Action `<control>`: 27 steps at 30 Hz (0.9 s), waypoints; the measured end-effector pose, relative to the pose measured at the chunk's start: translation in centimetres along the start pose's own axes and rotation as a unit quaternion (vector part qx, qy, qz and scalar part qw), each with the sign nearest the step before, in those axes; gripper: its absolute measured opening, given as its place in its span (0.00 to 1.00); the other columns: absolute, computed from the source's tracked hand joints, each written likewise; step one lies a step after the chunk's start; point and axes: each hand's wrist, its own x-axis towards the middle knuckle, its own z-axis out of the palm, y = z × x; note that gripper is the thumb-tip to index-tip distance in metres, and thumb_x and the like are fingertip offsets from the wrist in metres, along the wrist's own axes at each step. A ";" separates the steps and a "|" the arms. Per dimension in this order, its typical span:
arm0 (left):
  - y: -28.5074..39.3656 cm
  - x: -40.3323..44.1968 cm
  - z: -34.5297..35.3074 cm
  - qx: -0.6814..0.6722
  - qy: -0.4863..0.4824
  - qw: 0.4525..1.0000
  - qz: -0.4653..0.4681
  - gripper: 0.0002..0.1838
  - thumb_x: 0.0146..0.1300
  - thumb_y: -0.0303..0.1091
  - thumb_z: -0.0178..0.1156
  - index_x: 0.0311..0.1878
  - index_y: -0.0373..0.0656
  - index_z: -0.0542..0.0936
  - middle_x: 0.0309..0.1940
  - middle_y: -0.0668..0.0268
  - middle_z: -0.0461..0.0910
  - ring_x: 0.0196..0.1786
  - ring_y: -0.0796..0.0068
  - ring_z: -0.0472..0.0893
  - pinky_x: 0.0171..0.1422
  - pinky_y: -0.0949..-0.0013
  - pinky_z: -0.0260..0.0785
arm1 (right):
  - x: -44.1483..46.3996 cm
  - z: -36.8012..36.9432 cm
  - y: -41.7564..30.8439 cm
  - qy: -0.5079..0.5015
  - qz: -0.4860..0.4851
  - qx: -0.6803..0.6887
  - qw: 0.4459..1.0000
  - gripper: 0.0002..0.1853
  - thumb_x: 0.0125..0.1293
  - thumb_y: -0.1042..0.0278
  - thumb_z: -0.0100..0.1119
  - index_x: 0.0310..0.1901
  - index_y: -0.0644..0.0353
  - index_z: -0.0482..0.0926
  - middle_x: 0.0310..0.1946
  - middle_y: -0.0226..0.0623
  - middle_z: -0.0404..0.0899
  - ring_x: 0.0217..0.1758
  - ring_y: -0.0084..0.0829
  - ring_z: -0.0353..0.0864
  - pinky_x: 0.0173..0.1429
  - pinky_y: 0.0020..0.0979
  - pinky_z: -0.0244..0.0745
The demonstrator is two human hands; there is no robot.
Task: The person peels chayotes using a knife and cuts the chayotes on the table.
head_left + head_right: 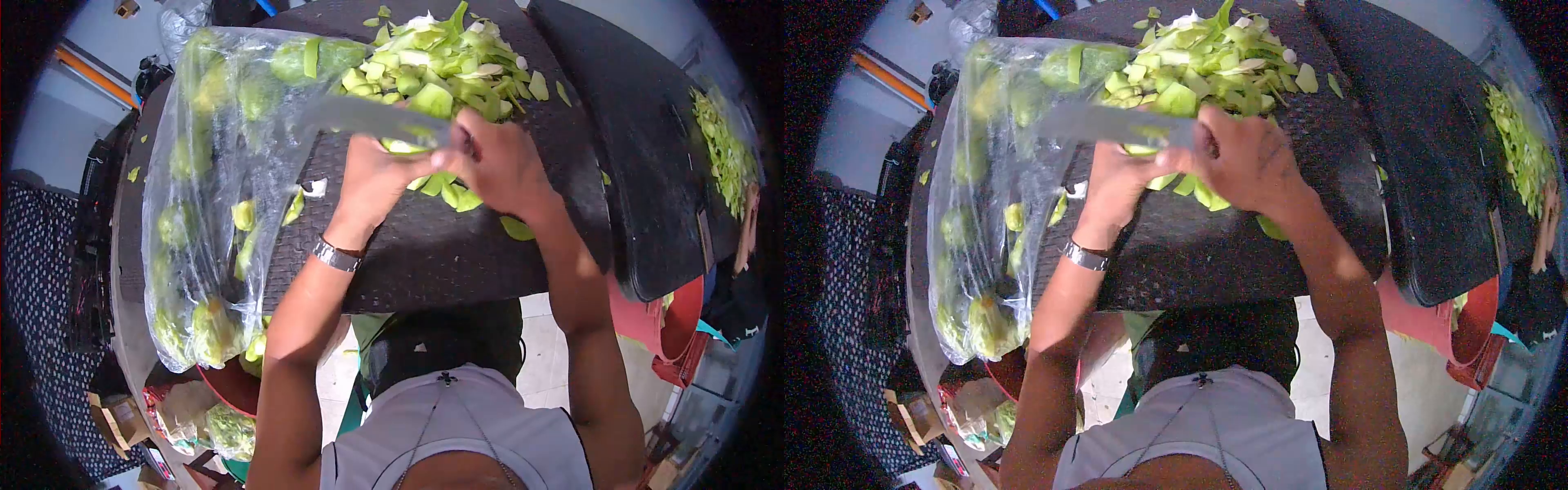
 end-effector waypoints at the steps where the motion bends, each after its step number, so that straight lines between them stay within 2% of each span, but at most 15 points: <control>1: -0.4 0.0 0.2 0.014 0.021 0.999 0.038 0.37 0.49 0.25 0.76 0.65 0.31 0.76 0.53 0.60 0.84 0.55 0.71 0.83 0.62 0.65 0.77 | -0.1 0.4 -0.3 0.003 -0.017 -0.025 1.000 0.35 0.61 0.26 0.65 0.34 0.60 0.78 0.26 0.43 0.85 0.33 0.49 0.88 0.46 0.48 0.82; 3: -0.2 -0.3 0.6 0.086 0.054 0.990 0.098 0.37 0.48 0.25 0.76 0.64 0.29 0.75 0.52 0.59 0.85 0.53 0.70 0.84 0.59 0.66 0.78 | -0.2 1.0 -0.3 0.021 -0.039 -0.043 0.998 0.37 0.58 0.22 0.65 0.32 0.57 0.77 0.23 0.40 0.83 0.31 0.48 0.88 0.43 0.50 0.81; 6: 0.2 -0.5 0.8 0.106 0.062 0.988 0.093 0.37 0.48 0.25 0.76 0.64 0.30 0.76 0.50 0.60 0.86 0.51 0.71 0.85 0.57 0.67 0.79 | 0.2 0.8 -0.1 0.005 -0.012 -0.059 0.998 0.36 0.59 0.22 0.64 0.33 0.56 0.78 0.23 0.41 0.83 0.31 0.48 0.88 0.43 0.51 0.81; 9: 1.2 -0.4 0.5 0.100 0.019 0.994 0.042 0.39 0.46 0.25 0.78 0.64 0.29 0.76 0.49 0.60 0.86 0.50 0.73 0.86 0.57 0.67 0.79 | 0.7 0.3 1.2 0.041 0.022 -0.129 0.991 0.36 0.62 0.22 0.60 0.33 0.55 0.78 0.23 0.41 0.83 0.32 0.49 0.88 0.43 0.51 0.81; 12: 1.2 -0.6 0.7 0.013 0.049 0.998 0.038 0.38 0.46 0.23 0.79 0.63 0.27 0.75 0.48 0.59 0.87 0.48 0.74 0.86 0.55 0.69 0.80 | 1.9 -1.2 4.3 0.108 0.092 -0.134 0.981 0.35 0.64 0.22 0.58 0.34 0.55 0.80 0.24 0.44 0.84 0.33 0.51 0.88 0.44 0.51 0.81; 13: 2.0 -0.8 0.9 -0.033 0.030 0.999 0.020 0.36 0.46 0.21 0.78 0.61 0.25 0.76 0.49 0.59 0.86 0.49 0.75 0.85 0.54 0.71 0.80 | 1.9 -1.9 4.8 0.114 0.122 -0.139 0.976 0.36 0.66 0.23 0.56 0.36 0.58 0.81 0.26 0.48 0.84 0.36 0.53 0.88 0.45 0.51 0.81; 16: 1.3 -0.3 0.6 -0.051 0.028 0.998 -0.002 0.34 0.52 0.25 0.78 0.62 0.27 0.76 0.49 0.59 0.86 0.49 0.73 0.86 0.54 0.69 0.81 | 2.2 -1.9 4.8 0.091 0.161 -0.030 0.982 0.38 0.68 0.23 0.54 0.40 0.61 0.83 0.31 0.53 0.85 0.39 0.55 0.88 0.47 0.50 0.80; 19: 0.7 0.6 -1.0 -0.181 -0.048 0.970 -0.153 0.36 0.65 0.45 0.72 0.67 0.31 0.72 0.58 0.53 0.82 0.55 0.63 0.85 0.60 0.54 0.80 | 2.1 -1.1 3.8 0.057 0.182 0.031 0.981 0.40 0.70 0.24 0.53 0.43 0.64 0.84 0.35 0.56 0.86 0.43 0.56 0.87 0.50 0.49 0.78; 20: 0.6 0.7 -1.2 -0.293 -0.030 0.947 -0.129 0.37 0.68 0.51 0.65 0.69 0.33 0.71 0.61 0.52 0.80 0.59 0.58 0.83 0.63 0.48 0.77 | 2.2 -1.0 3.8 0.055 0.195 0.028 0.979 0.40 0.70 0.24 0.52 0.43 0.64 0.84 0.36 0.56 0.86 0.44 0.57 0.87 0.51 0.49 0.78; 22: 1.3 0.8 -1.4 -0.503 0.002 0.861 -0.076 0.40 0.74 0.64 0.53 0.73 0.37 0.68 0.68 0.50 0.75 0.66 0.48 0.78 0.69 0.35 0.71 | 2.2 -1.1 4.1 0.055 0.224 0.024 0.973 0.41 0.70 0.24 0.51 0.44 0.66 0.84 0.39 0.58 0.86 0.47 0.58 0.86 0.53 0.49 0.78; 23: 1.6 0.7 -1.6 -0.496 -0.025 0.866 -0.055 0.44 0.74 0.70 0.45 0.75 0.38 0.65 0.72 0.47 0.69 0.72 0.43 0.72 0.71 0.28 0.67 | 2.2 -1.1 4.2 0.064 0.226 0.027 0.972 0.42 0.70 0.23 0.50 0.44 0.66 0.84 0.38 0.57 0.86 0.47 0.57 0.86 0.53 0.49 0.77; 25: 0.8 1.0 -1.9 -0.501 -0.062 0.859 -0.084 0.44 0.74 0.70 0.45 0.75 0.39 0.66 0.71 0.48 0.71 0.72 0.44 0.72 0.71 0.26 0.66 | 2.4 -1.4 4.7 0.089 0.227 0.031 0.969 0.43 0.71 0.22 0.49 0.44 0.67 0.83 0.38 0.55 0.85 0.47 0.55 0.86 0.54 0.49 0.76; 26: 0.4 1.1 -2.0 -0.504 -0.077 0.854 -0.099 0.43 0.74 0.70 0.45 0.74 0.40 0.67 0.70 0.48 0.72 0.72 0.44 0.72 0.71 0.25 0.65 | 2.4 -1.3 5.1 0.086 0.215 0.065 0.971 0.44 0.71 0.21 0.46 0.42 0.67 0.83 0.33 0.51 0.84 0.41 0.50 0.85 0.48 0.47 0.76; 27: 0.8 1.0 -1.6 -0.480 -0.010 0.870 -0.108 0.47 0.72 0.75 0.43 0.73 0.39 0.67 0.69 0.48 0.72 0.71 0.43 0.73 0.70 0.26 0.67 | 2.4 -1.1 5.5 0.082 0.202 0.100 0.971 0.45 0.71 0.20 0.44 0.40 0.66 0.83 0.28 0.47 0.82 0.34 0.46 0.84 0.43 0.45 0.77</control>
